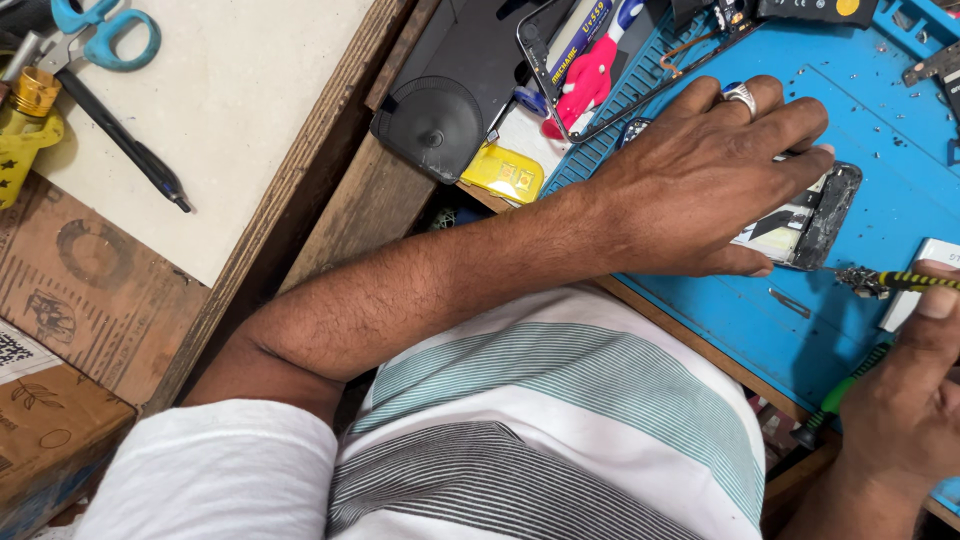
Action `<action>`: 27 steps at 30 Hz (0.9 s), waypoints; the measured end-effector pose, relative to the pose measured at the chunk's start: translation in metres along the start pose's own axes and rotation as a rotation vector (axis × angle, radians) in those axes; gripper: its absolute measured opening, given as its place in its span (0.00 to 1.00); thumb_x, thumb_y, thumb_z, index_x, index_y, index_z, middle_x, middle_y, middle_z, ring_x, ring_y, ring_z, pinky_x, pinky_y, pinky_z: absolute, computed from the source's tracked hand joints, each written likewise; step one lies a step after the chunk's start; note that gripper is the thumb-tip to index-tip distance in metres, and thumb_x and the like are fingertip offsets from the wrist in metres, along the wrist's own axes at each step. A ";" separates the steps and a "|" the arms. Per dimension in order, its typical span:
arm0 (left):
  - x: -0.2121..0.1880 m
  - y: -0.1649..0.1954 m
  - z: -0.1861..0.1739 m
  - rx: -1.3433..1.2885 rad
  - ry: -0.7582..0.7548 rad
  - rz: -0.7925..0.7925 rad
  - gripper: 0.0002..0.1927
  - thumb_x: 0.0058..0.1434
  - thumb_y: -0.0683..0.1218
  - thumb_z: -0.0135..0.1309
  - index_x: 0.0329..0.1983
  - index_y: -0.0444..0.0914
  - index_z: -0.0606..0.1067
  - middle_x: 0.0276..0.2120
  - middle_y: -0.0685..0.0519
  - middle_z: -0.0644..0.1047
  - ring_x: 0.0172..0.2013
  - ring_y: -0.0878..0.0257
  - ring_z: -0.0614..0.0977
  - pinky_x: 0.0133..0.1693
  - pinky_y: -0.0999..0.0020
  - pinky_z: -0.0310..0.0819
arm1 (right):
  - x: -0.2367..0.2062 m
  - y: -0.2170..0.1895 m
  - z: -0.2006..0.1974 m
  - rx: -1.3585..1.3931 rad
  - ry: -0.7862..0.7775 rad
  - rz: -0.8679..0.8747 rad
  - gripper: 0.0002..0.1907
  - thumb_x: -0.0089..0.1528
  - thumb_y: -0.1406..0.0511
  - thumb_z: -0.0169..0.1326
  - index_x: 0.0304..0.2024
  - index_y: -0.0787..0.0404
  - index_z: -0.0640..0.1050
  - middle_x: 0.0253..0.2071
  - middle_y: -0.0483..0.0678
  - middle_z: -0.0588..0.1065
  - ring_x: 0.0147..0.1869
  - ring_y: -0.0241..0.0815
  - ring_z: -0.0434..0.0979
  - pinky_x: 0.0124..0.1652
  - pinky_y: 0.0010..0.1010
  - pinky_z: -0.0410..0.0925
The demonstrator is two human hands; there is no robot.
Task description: The person removes a battery from a smartphone using a screwdriver and a prying tool. They then use a soldering iron to work on the phone's internal components, focusing on the area where the battery was located.
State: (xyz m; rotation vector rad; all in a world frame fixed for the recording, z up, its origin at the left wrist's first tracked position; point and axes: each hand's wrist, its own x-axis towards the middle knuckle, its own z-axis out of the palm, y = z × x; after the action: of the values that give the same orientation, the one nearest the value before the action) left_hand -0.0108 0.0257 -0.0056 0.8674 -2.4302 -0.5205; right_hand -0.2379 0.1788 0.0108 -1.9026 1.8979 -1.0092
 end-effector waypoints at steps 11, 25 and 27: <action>-0.001 -0.001 -0.001 -0.008 -0.017 -0.001 0.45 0.45 0.65 0.73 0.61 0.37 0.73 0.57 0.49 0.70 0.57 0.50 0.73 0.53 0.47 0.67 | -0.019 0.027 0.006 -0.157 0.064 -0.030 0.10 0.76 0.74 0.51 0.56 0.76 0.79 0.46 0.54 0.82 0.43 0.37 0.80 0.44 0.23 0.71; -0.002 -0.001 -0.004 -0.021 0.054 0.023 0.44 0.44 0.65 0.73 0.59 0.38 0.74 0.57 0.50 0.70 0.58 0.49 0.72 0.58 0.47 0.65 | -0.011 0.007 0.006 -0.184 0.082 0.002 0.12 0.76 0.73 0.50 0.56 0.76 0.81 0.44 0.53 0.80 0.41 0.35 0.79 0.43 0.21 0.70; -0.003 -0.001 -0.005 -0.023 0.022 0.011 0.44 0.45 0.65 0.73 0.60 0.37 0.74 0.57 0.50 0.70 0.58 0.50 0.72 0.56 0.48 0.66 | -0.009 0.001 0.006 -0.128 0.048 -0.028 0.11 0.77 0.74 0.48 0.57 0.75 0.78 0.49 0.55 0.78 0.48 0.37 0.78 0.50 0.22 0.70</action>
State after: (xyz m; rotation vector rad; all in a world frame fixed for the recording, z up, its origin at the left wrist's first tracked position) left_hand -0.0055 0.0259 -0.0034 0.8450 -2.4034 -0.5305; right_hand -0.2342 0.1860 0.0034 -1.9966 2.0134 -0.9717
